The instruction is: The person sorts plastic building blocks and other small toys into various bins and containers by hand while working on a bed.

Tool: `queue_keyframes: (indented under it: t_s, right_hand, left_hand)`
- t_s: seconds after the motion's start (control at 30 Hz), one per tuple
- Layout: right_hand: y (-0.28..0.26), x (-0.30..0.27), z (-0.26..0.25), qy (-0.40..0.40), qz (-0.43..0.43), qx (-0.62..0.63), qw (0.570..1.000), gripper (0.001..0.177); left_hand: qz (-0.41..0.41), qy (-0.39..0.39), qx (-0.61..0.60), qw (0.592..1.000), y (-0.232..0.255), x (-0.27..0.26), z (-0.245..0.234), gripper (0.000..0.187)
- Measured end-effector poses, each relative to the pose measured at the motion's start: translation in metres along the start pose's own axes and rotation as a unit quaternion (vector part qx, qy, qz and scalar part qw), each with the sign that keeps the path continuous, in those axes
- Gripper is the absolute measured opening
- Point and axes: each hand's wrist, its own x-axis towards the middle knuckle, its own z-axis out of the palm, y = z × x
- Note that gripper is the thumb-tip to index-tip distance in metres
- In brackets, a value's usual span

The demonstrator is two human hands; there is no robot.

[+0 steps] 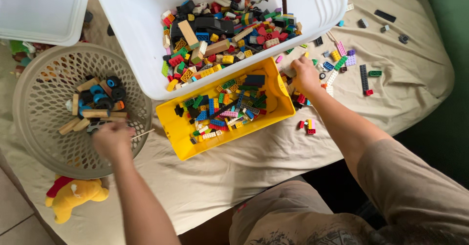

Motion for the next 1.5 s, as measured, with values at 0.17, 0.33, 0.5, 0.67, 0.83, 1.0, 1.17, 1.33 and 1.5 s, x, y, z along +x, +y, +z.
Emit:
queue_keyframes:
  t_s: [0.17, 0.33, 0.5, 0.67, 0.83, 1.0, 1.17, 1.33, 1.5]
  right_hand:
    - [-0.019, 0.007, -0.049, 0.091, 0.107, 0.17, 0.975, 0.023]
    - [-0.108, -0.018, -0.106, 0.115, -0.022, 0.279, 0.953, 0.034]
    - [-0.166, -0.044, -0.119, -0.02, -0.158, 0.28, 0.947, 0.039]
    - [-0.059, -0.019, -0.061, -0.007, 0.197, 0.344, 0.918, 0.031]
    - [-0.001, -0.023, -0.047, -0.136, -0.021, -0.037, 0.99, 0.111]
    - [-0.034, -0.031, -0.036, -0.2, -0.019, -0.148, 0.968, 0.102]
    - [-0.037, -0.048, -0.014, -0.13, -0.029, -0.057, 0.989, 0.061]
    - [-0.022, -0.048, -0.019, -0.101, -0.016, 0.031, 0.994, 0.043]
    - [-0.012, -0.026, -0.031, 0.036, 0.025, 0.057, 0.997, 0.031]
  left_hand:
    - [-0.046, 0.015, -0.109, 0.993, 0.009, -0.015, 0.034, 0.035]
    - [0.144, 0.156, -0.078, 0.974, -0.025, 0.007, 0.058, 0.03]
    - [0.022, 0.045, -0.071, 0.996, -0.012, -0.015, 0.055, 0.043]
    - [0.185, 0.069, 0.055, 0.979, -0.006, -0.072, 0.093, 0.031]
    - [0.196, 0.066, 0.09, 0.974, 0.008, -0.156, 0.136, 0.062]
    - [0.193, 0.031, 0.1, 0.976, 0.024, -0.178, 0.141, 0.07]
    - [0.188, 0.013, 0.128, 0.974, 0.024, -0.185, 0.14, 0.064]
    - [0.161, 0.016, 0.13, 0.978, 0.038, -0.186, 0.146, 0.064]
    - [0.203, 0.035, 0.071, 0.976, 0.054, -0.184, 0.174, 0.063]
